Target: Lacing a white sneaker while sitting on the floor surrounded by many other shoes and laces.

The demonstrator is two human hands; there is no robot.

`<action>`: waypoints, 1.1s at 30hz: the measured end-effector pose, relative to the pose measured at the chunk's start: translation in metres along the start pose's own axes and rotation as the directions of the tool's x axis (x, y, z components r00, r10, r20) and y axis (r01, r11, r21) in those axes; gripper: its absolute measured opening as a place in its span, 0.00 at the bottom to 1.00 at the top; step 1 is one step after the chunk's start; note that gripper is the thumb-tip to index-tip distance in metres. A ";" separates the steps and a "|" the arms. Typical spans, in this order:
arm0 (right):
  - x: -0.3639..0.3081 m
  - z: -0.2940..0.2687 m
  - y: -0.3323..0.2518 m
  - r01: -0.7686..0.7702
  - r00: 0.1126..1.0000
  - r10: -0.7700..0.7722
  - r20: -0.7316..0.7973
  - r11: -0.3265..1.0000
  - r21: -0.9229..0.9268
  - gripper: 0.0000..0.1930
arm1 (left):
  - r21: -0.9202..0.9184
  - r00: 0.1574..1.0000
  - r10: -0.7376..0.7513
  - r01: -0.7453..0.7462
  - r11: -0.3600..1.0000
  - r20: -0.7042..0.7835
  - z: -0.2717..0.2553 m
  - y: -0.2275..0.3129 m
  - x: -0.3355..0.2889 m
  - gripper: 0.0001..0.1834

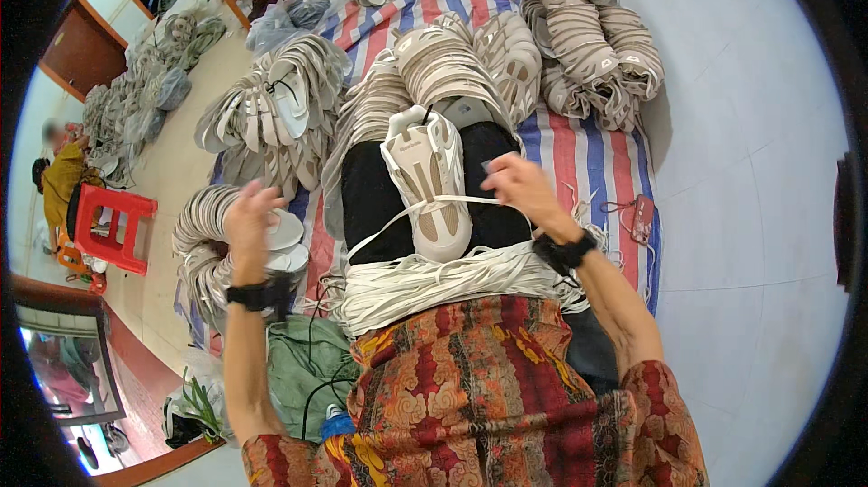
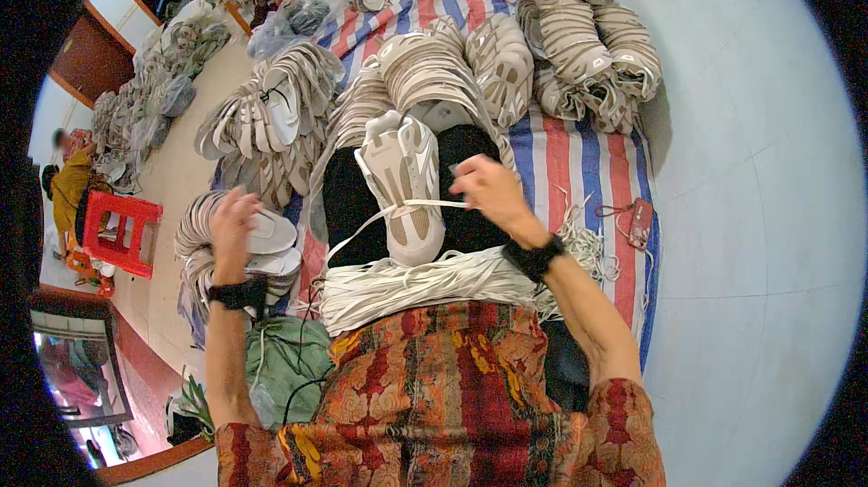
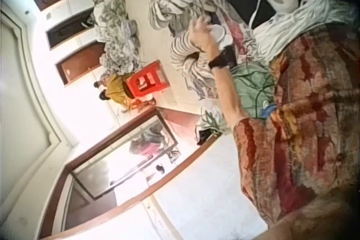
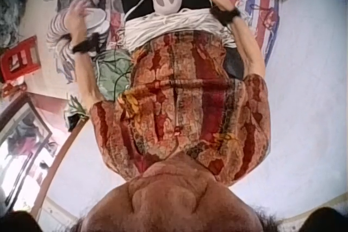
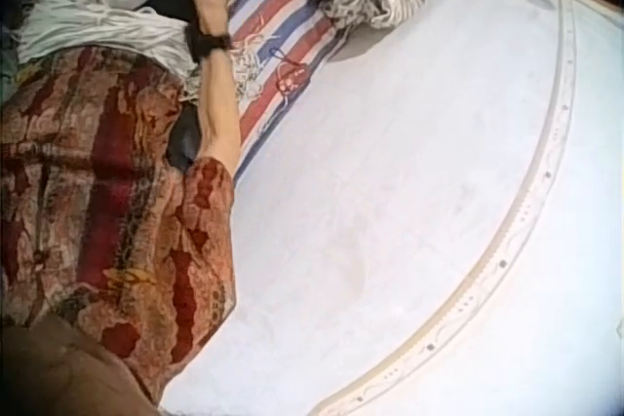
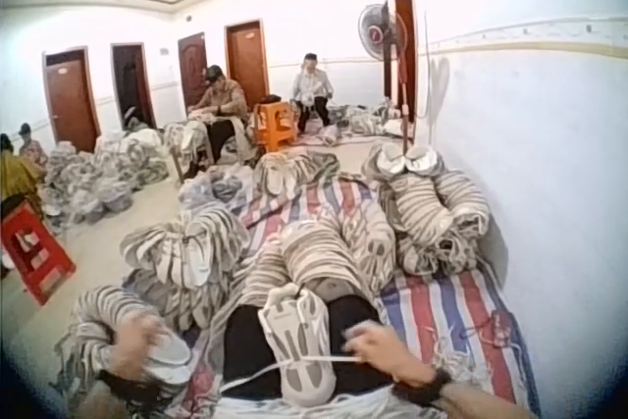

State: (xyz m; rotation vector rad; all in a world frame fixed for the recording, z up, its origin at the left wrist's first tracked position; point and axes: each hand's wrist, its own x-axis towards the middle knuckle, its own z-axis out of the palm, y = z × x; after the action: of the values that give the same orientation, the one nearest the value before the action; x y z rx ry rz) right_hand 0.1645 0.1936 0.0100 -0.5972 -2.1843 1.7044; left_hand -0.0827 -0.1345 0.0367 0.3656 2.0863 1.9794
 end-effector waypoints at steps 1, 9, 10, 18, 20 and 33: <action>0.011 0.016 0.011 -0.004 0.996 0.008 0.089 0.999 -0.050 0.09 | 0.027 0.996 -0.031 0.029 0.999 0.080 0.032 0.005 -0.004 0.20; 0.021 0.042 0.022 0.077 0.975 -0.017 0.223 0.961 -0.267 0.07 | 0.004 0.875 -0.172 0.191 0.982 0.452 0.167 0.004 -0.025 0.10; 0.022 0.042 0.024 0.128 0.971 -0.066 0.228 0.955 -0.269 0.07 | 0.006 0.873 -0.175 0.194 0.981 0.455 0.176 0.002 -0.026 0.10; 0.025 0.043 0.030 0.095 0.977 -0.010 0.212 0.915 -0.393 0.08 | 0.373 0.819 -0.173 -0.053 0.926 0.547 0.203 0.011 -0.026 0.07; 0.028 0.045 0.030 0.090 0.971 -0.012 0.238 0.944 -0.318 0.10 | 0.426 0.806 -0.200 -0.070 0.902 0.556 0.201 0.011 -0.020 0.07; 0.033 0.048 0.017 -0.095 0.952 0.188 0.241 0.931 -0.352 0.12 | 0.522 0.608 -0.115 -0.552 0.650 0.786 0.208 -0.018 -0.007 0.09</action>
State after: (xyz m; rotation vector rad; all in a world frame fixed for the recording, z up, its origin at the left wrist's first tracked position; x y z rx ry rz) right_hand 0.1154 0.1730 -0.0184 -0.6513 -2.7238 1.5676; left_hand -0.0052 0.0569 0.0084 1.4419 2.1024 0.6140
